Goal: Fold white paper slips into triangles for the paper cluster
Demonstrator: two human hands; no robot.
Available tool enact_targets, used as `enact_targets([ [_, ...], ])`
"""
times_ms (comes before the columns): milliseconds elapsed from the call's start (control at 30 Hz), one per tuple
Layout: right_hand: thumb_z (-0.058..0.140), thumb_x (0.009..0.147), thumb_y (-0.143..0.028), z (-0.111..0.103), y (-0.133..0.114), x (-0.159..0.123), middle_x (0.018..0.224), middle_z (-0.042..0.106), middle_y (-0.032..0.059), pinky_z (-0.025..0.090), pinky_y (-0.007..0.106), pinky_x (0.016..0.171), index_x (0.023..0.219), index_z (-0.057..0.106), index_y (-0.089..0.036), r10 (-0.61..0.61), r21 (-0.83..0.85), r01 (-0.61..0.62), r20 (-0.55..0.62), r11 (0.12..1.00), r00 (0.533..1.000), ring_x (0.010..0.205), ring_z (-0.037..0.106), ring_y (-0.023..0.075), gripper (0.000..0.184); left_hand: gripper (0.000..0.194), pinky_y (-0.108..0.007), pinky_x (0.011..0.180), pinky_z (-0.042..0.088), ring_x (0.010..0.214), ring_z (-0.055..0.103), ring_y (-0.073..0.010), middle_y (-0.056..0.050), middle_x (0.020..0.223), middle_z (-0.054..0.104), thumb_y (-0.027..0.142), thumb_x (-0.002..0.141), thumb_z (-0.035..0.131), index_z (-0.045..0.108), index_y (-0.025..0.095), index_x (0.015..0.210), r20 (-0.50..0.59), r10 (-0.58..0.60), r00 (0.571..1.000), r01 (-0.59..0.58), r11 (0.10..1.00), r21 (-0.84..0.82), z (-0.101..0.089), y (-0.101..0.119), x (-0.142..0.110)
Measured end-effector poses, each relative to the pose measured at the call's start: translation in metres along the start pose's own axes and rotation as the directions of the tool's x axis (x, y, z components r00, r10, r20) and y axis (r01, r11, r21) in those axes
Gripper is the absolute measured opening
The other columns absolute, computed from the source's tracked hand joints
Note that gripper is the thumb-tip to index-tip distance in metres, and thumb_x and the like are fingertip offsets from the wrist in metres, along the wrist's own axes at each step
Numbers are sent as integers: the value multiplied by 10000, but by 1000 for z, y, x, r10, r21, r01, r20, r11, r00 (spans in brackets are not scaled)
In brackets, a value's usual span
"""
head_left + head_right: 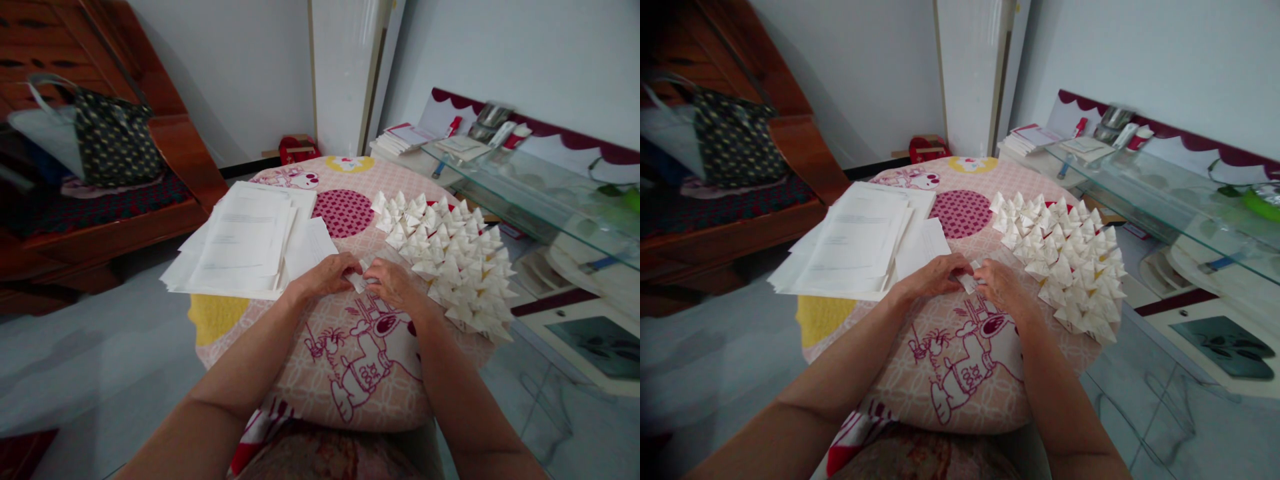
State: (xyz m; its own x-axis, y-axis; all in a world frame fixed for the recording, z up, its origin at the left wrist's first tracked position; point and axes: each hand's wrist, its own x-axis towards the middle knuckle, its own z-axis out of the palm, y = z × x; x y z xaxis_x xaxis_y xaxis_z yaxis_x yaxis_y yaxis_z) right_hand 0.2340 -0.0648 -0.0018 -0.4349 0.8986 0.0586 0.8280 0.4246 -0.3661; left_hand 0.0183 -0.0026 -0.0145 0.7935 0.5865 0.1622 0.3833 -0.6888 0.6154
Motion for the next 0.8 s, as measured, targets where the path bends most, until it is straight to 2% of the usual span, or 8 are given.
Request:
enact_targets([
  [133,612,925,-160,-4,-5,2,867,638,46,381,278,689,808,739,-179,-2,-11,2,15,1000,1000,745,554,150,174,230,-274,772,469,821,592,-150,-21,903,645,114,800,689,714,164,1023,20,-8,1000,8,1000,-12,-4,4,-1],
  [267,566,906,-106,-5,-8,6,791,626,39,339,276,653,695,692,-157,55,3,-55,-33,998,998,691,517,137,251,133,-269,772,472,812,598,-148,-29,908,654,135,843,640,727,160,940,19,-17,1000,17,1000,15,-6,8,-1],
  [367,560,880,-84,-7,-11,7,757,622,34,329,271,643,684,686,-155,104,22,-103,-63,994,993,680,507,136,244,119,-261,778,471,831,610,-156,-43,913,669,143,871,626,737,158,913,-8,-22,1000,22,998,64,-4,11,0],
  [533,618,854,-101,-12,-12,6,801,651,50,339,270,645,697,713,-155,145,2,-145,-8,989,989,705,537,143,191,166,-250,761,463,798,618,-150,-48,874,689,161,919,597,755,159,870,-36,-25,999,27,998,61,3,12,4],
  [667,604,875,-130,-13,-10,4,808,675,57,364,280,660,702,732,-165,180,-32,-181,-27,983,983,710,558,158,218,193,-256,754,462,763,602,-149,-46,827,689,194,925,579,750,152,845,-86,-128,988,135,987,90,6,10,8],
  [800,625,868,-171,-12,-4,5,796,705,58,389,280,682,734,761,-164,216,20,-215,-44,976,975,736,590,172,192,206,-254,715,443,753,599,-151,-45,850,708,228,915,577,759,146,866,-101,-256,961,268,955,125,5,10,11],
])
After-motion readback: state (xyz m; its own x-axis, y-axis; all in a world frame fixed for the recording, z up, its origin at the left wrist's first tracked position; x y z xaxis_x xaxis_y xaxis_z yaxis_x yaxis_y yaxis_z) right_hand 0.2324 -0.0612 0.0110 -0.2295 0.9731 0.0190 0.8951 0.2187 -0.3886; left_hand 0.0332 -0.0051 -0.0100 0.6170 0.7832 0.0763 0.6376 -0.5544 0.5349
